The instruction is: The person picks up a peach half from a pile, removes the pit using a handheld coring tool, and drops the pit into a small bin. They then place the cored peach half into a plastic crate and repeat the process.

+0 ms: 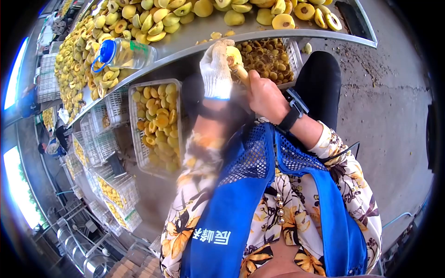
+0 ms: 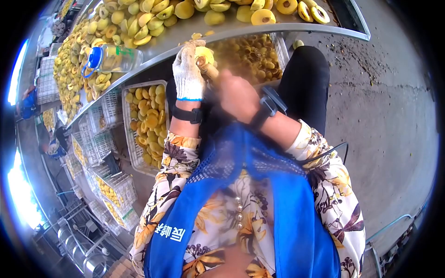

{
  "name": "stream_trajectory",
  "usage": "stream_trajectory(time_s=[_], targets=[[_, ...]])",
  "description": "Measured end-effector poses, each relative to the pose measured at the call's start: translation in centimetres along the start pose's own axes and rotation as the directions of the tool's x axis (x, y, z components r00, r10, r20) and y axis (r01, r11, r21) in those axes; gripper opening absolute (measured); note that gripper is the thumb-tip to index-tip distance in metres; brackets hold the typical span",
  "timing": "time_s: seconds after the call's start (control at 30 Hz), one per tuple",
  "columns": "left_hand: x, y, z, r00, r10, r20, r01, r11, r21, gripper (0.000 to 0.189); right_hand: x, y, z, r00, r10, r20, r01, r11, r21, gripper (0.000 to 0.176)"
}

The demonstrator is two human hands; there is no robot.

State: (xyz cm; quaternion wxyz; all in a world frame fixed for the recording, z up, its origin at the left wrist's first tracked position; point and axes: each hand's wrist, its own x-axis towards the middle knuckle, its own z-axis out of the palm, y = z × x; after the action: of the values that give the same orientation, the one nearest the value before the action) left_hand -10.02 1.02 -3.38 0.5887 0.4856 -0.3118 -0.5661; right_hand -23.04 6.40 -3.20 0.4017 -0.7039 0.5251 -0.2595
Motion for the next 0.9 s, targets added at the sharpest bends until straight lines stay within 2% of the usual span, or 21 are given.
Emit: stream_trajectory(time_s=[0.03, 0.13, 0.23, 0.33, 0.37, 0.47, 0.53, 0.57, 0.67, 0.73, 0.8, 0.83, 0.9], targets=[[-0.1, 0.1, -0.1, 0.999, -0.022, 0.03, 0.023, 0.998, -0.05, 0.03, 0.1, -0.2, 0.0, 1.0, 0.004, 0.002, -0.004, 1.0, -0.001, 0.016], [-0.6, 1.0, 0.9, 1.0, -0.025, -0.006, 0.024, 0.997, -0.072, 0.031, 0.2, -1.7, -1.6, 0.998, -0.056, 0.017, 0.056, 0.998, 0.03, 0.018], [-0.6, 0.2, 0.0, 0.997, -0.065, 0.039, 0.072, 0.975, -0.211, 0.032, 0.1, -1.9, -1.3, 0.998, -0.055, 0.028, 0.05, 0.989, 0.139, 0.018], [-0.6, 0.0, 0.0, 0.988, -0.152, 0.016, 0.153, 0.977, -0.15, 0.033, 0.1, -1.6, -0.9, 0.952, 0.18, 0.246, -0.255, 0.913, 0.318, 0.016], [-0.9, 0.1, 0.4, 0.992, -0.116, -0.049, 0.114, 0.993, -0.036, 0.033, 0.1, -1.6, -0.9, 0.934, 0.206, 0.292, -0.303, 0.889, 0.344, 0.015], [-0.6, -0.6, -0.1, 0.997, -0.068, -0.038, 0.069, 0.997, 0.022, 0.033, -0.1, -1.7, -1.3, 0.879, 0.256, 0.402, -0.416, 0.823, 0.386, 0.011], [-0.5, 0.1, -0.3, 0.977, -0.186, 0.102, 0.198, 0.973, -0.118, 0.027, 0.0, -1.7, -1.4, 0.858, 0.265, 0.44, -0.445, 0.811, 0.38, 0.011], [-0.5, 0.4, -0.5, 0.956, -0.235, 0.176, 0.266, 0.947, -0.18, 0.024, -0.1, -1.5, -1.2, 0.843, 0.262, 0.47, -0.474, 0.776, 0.416, 0.011], [-0.5, 0.9, -0.4, 0.947, -0.235, 0.218, 0.27, 0.952, -0.146, 0.023, -0.2, -0.5, -0.5, 0.797, 0.242, 0.553, -0.543, 0.689, 0.481, 0.011], [-0.6, 0.5, -0.5, 0.967, -0.175, 0.186, 0.19, 0.98, -0.067, 0.023, -0.2, -0.1, -0.4, 0.756, 0.225, 0.615, -0.584, 0.657, 0.477, 0.011], [-0.5, 0.1, -0.5, 0.982, -0.125, 0.142, 0.124, 0.992, 0.019, 0.024, -0.3, -0.8, -1.2, 0.716, 0.181, 0.674, -0.643, 0.547, 0.536, 0.01], [-0.4, 0.5, -0.6, 0.965, -0.174, 0.195, 0.17, 0.985, 0.039, 0.025, -0.2, -1.1, -1.5, 0.696, 0.155, 0.701, -0.67, 0.49, 0.558, 0.01], [-1.1, 1.3, -0.5, 0.96, -0.267, 0.083, 0.277, 0.948, -0.154, 0.031, 0.2, -0.6, -1.2, 0.663, 0.046, 0.747, -0.702, 0.382, 0.6, 0.012]])
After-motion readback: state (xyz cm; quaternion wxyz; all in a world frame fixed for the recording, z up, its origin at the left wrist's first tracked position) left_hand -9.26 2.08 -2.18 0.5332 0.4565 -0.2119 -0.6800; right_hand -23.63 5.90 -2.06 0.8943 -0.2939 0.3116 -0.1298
